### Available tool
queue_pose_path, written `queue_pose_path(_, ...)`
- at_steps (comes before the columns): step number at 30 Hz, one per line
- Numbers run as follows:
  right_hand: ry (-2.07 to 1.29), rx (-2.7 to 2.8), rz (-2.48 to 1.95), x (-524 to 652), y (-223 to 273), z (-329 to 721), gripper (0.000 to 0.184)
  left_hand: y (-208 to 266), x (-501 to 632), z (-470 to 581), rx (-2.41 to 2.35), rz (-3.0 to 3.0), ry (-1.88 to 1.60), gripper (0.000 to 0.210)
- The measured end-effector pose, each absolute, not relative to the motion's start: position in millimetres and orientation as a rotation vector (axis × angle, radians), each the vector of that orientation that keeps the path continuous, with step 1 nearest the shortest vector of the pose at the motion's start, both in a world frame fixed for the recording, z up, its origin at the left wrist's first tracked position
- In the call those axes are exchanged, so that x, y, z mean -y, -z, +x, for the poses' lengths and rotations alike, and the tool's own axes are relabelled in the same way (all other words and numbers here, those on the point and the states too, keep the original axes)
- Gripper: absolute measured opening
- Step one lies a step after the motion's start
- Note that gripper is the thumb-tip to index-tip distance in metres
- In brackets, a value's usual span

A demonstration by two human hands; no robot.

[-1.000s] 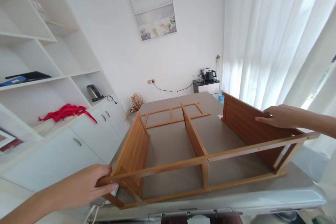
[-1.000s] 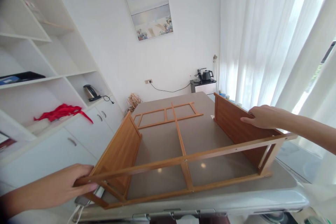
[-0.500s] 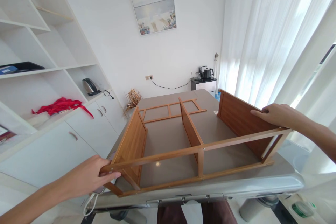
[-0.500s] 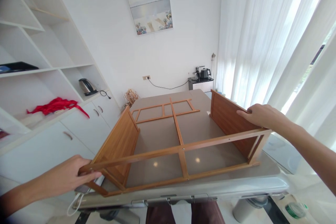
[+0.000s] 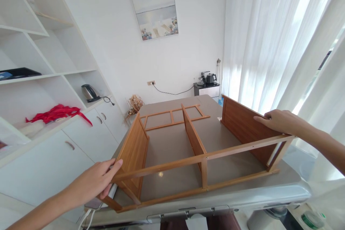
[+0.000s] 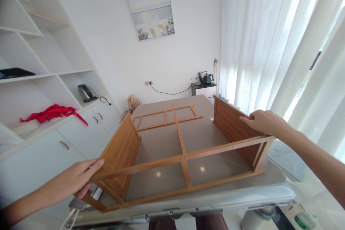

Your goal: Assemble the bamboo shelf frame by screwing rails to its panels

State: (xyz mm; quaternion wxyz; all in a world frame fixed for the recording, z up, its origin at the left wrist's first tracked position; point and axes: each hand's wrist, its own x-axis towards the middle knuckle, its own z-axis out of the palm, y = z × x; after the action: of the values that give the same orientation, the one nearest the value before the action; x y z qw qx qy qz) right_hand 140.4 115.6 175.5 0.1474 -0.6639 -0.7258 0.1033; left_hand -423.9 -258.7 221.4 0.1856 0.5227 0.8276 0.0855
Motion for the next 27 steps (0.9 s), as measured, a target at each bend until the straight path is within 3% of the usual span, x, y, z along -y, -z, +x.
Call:
queue_pose_path(8, -0.373, 2.179, -1.996, -125, -179, 140, 0.048, -229, 249, -420, -2.43, 1.69, -0.225, 0.055)
queue_pose_path(18, -0.25, 2.332, -2.018, -158, -167, 140, 0.059, -236, 228, -429, -2.38, 1.549, -0.192, 0.057)
queue_pose_path(24, -0.264, 2.341, -2.067, -169, -160, 144, 0.067, -247, 236, -429, -2.39, 1.604, -0.193, 0.063)
queue_pose_path(27, -0.272, 2.317, -2.076, -169, -158, 145, 0.069, -253, 244, -428, -2.368, 1.7, -0.15, 0.082)
